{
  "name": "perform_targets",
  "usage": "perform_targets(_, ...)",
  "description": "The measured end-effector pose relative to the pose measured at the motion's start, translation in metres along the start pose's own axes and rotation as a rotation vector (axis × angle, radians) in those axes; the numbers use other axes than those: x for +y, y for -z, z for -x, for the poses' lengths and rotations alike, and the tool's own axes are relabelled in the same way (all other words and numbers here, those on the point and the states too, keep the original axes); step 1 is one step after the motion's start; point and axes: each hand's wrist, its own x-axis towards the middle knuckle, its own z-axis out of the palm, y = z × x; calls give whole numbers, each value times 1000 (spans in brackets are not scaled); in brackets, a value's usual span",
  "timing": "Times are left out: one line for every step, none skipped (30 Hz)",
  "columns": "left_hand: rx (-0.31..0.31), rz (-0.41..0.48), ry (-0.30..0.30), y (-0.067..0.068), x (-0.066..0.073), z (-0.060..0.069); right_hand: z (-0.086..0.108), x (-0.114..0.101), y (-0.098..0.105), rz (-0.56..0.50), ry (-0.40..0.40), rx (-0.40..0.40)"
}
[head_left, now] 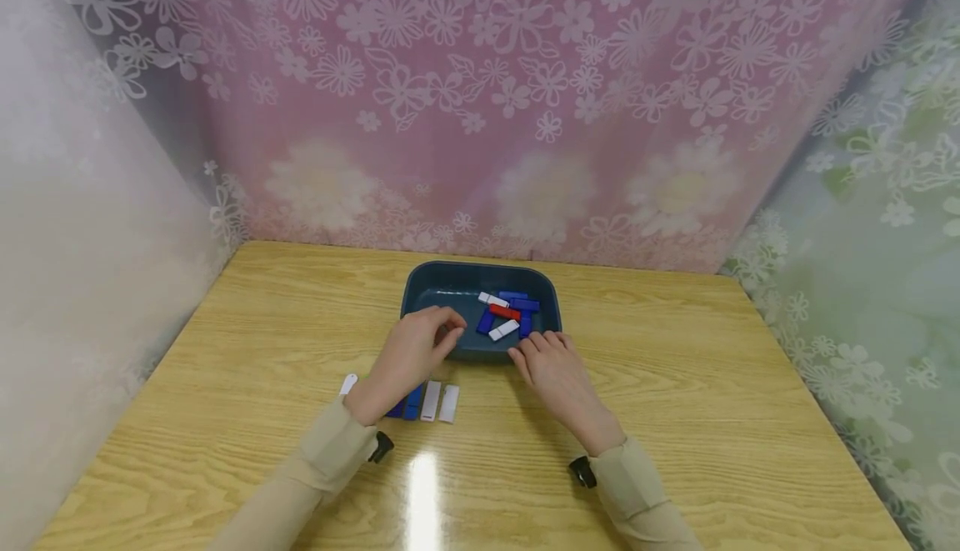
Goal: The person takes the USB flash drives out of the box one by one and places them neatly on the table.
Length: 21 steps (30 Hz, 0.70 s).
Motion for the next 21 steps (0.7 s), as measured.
perform_targets(0, -3, 2, 0, 0, -4, 0, 0, 0, 1, 0, 0)
perform_targets(0, -9, 5, -1, 0, -9, 0, 0, 0, 0, -1, 0)
perform_targets(-2, -16, 8, -1, 0, -13, 0, 0, 0, -2, -3, -2)
perform_targets(-3, -23, 11, -2, 0, -18, 0, 0, 0, -3, -6, -5)
perform_targets(-8, -29, 13, -3, 0, -22, 0, 0, 1, -5, -8, -9)
perform_targets(-13, -33, 15, -4, 0, -27, 0, 0, 1, -6, -10, -11)
perform_targets(-23, -32, 20, -6, 1, -31, -1, 0, 1, -6, -12, -13)
perform_targets(-31, -31, 24, -7, 1, -35, -1, 0, 1, -7, -12, -15)
perform_targets(-41, -29, 31, -9, 1, -39, -1, 0, 1, -8, -11, -17)
perform_targets(-52, -23, 37, -11, 1, -43, -1, 0, 1, -9, -10, -18)
perform_targets(-65, -20, 45, -13, 1, -47, -1, 0, 1, -9, -9, -19)
perform_targets(-78, -19, 52, -15, 1, -50, -1, 0, 1, -8, -9, -19)
perform_targets(-93, -20, 59, -17, 1, -54, -1, 0, 1, -7, -9, -20)
perform_targets(-108, -23, 67, -20, 0, -57, -1, 0, 1, -5, -10, -21)
perform_targets(-126, -26, 76, -22, 0, -60, -2, 0, 1, -3, -11, -22)
perform_targets(-143, -28, 85, -25, -1, -62, -2, 0, 1, -2, -12, -23)
perform_targets(-161, -34, 94, -27, -1, -65, -2, 0, 1, 0, -12, -23)
perform_targets(-180, -37, 105, -30, -2, -67, -2, 0, 1, 1, -12, -21)
perform_targets(-195, -45, 116, -33, -3, -69, -2, 0, 1, 2, -11, -18)
perform_targets(-209, -55, 126, -36, -4, -71, -2, 0, 0, 3, -10, -15)
perform_targets(-221, -66, 134, -39, -4, -73, -2, 0, 0, 3, -9, -13)
